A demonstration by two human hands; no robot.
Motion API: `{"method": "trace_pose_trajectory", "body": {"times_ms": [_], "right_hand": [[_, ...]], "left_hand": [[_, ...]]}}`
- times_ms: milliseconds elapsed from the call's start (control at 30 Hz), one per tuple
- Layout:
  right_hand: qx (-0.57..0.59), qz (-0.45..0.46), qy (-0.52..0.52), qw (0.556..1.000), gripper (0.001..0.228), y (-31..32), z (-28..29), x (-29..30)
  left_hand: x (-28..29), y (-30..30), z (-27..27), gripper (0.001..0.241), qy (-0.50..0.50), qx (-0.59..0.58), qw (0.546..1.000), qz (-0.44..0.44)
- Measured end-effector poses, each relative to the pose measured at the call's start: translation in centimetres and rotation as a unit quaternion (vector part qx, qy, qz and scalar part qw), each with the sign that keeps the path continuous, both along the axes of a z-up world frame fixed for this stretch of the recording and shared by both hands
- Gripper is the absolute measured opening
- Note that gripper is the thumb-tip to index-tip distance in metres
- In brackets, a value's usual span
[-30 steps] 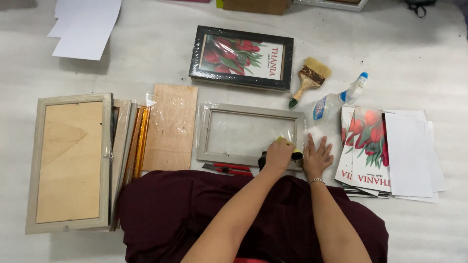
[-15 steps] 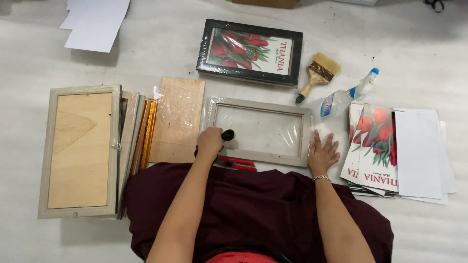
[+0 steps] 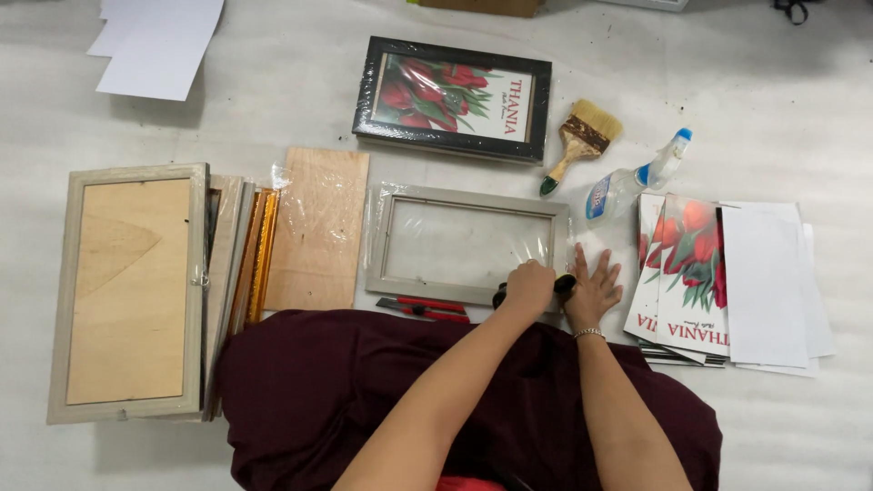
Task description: Cleaning and assembling a picture frame by wiping the glass, inserting the backing, and brushing the front.
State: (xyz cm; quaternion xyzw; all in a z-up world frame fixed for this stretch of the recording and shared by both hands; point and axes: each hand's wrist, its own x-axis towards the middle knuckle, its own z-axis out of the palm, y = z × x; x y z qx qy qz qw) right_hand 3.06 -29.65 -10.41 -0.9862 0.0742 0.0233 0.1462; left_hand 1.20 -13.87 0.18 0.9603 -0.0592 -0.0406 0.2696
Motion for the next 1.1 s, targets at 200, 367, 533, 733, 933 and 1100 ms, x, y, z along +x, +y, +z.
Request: {"method": "trace_pose_trajectory", "body": {"times_ms": [200, 367, 533, 733, 933, 1100], "right_hand": [[-0.002, 0.003, -0.004, 1.0, 0.05, -0.4, -0.7, 0.2], [-0.002, 0.0, 0.0, 1.0, 0.049, -0.3, -0.6, 0.0], [0.007, -0.003, 0.006, 1.0, 0.049, -0.3, -0.4, 0.3], [-0.001, -0.003, -0.01, 1.0, 0.05, -0.2, -0.5, 0.2], [-0.012, 0.002, -0.03, 0.999, 0.052, 0.0, -0.3, 0.1], [-0.001, -0.006, -0.019, 1.0, 0.053, -0.1, -0.4, 0.1]], "left_hand": [[-6.1, 6.6, 5.1, 0.02, -0.159, 0.066, 0.985, -0.006], [-6.9, 15.1, 1.0, 0.038, 0.009, 0.117, 0.991, 0.064], [-7.2, 21.9, -1.2, 0.043, 0.053, 0.114, 0.971, 0.205], [-5.5, 15.1, 2.0, 0.057, 0.05, 0.108, 0.965, 0.232], [-1.2, 5.2, -5.0, 0.048, -0.02, 0.083, 0.988, 0.13], [1.0, -0.4, -4.4, 0.05, -0.09, 0.098, 0.99, 0.041]]}}
